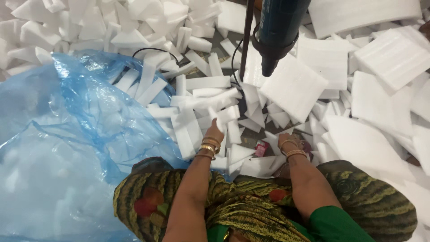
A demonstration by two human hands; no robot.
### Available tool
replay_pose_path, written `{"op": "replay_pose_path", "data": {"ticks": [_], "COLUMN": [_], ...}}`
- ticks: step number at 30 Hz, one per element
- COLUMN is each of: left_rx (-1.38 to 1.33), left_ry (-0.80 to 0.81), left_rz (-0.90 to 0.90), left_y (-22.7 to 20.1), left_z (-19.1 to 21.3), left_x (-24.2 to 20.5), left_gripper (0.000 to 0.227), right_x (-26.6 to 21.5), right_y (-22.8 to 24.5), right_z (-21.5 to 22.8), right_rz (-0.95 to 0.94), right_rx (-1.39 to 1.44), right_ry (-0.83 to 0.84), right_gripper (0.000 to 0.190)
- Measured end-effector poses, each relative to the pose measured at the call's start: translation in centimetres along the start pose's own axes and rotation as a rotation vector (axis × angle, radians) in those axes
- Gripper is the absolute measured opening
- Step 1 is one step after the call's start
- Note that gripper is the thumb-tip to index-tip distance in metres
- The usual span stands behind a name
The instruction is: The person sits on the floor and uses a wire cutting machine to slice white foam blocks into smaller rectangular pieces. They repeatedly pick up foam blocks, position them under the wire, and push them through to cut them, then place the cut pieces into a pile.
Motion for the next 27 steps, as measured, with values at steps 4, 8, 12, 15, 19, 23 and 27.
{"op": "replay_pose_path", "data": {"ticks": [4,8,12,15,19,23,27], "left_rx": [-0.345,-0.996,-1.214,-1.265,-1.317,-1.137,-1.209], "left_ry": [-0.207,-0.114,-0.050,-0.015,0.124,0.045,-0.044], "left_rz": [-0.350,-0.495,-0.525,-0.606,-0.563,-0.589,-0.478], "left_y": [-5.4,-7.3,-8.9,-11.1,-13.2,-14.0,-13.0], "left_z": [3.2,3.7,3.9,4.0,1.4,0.7,0.4], "left_x": [0.0,-2.1,-4.5,-7.0,-8.2,-8.8,-8.1], "left_gripper": [0.086,0.092,0.093,0.081,0.060,0.062,0.049], "right_x": [-1.8,-1.9,-3.8,-7.9,-13.7,-15.0,-14.9], "right_y": [3.6,2.4,1.6,0.9,0.3,0.5,1.0], "right_z": [3.2,8.9,12.0,13.8,15.3,15.5,15.2], "right_rz": [0.340,0.345,0.470,0.564,0.582,0.607,0.633], "right_rx": [-0.123,0.699,1.293,1.456,1.356,1.289,1.280], "right_ry": [-0.203,-0.248,-0.144,-0.056,-0.168,-0.258,-0.219], "right_gripper": [0.035,0.037,0.051,0.054,0.052,0.051,0.048]}}
Point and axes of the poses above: each hand's wrist, its own x-axis towards the middle knuckle, its own z-axis out of the back of the hand, y = z × x, the point moved 8 cm from there along x, towards the middle knuckle, and after that the axes turned 7 degrees about -z, right-handed, at the moved point
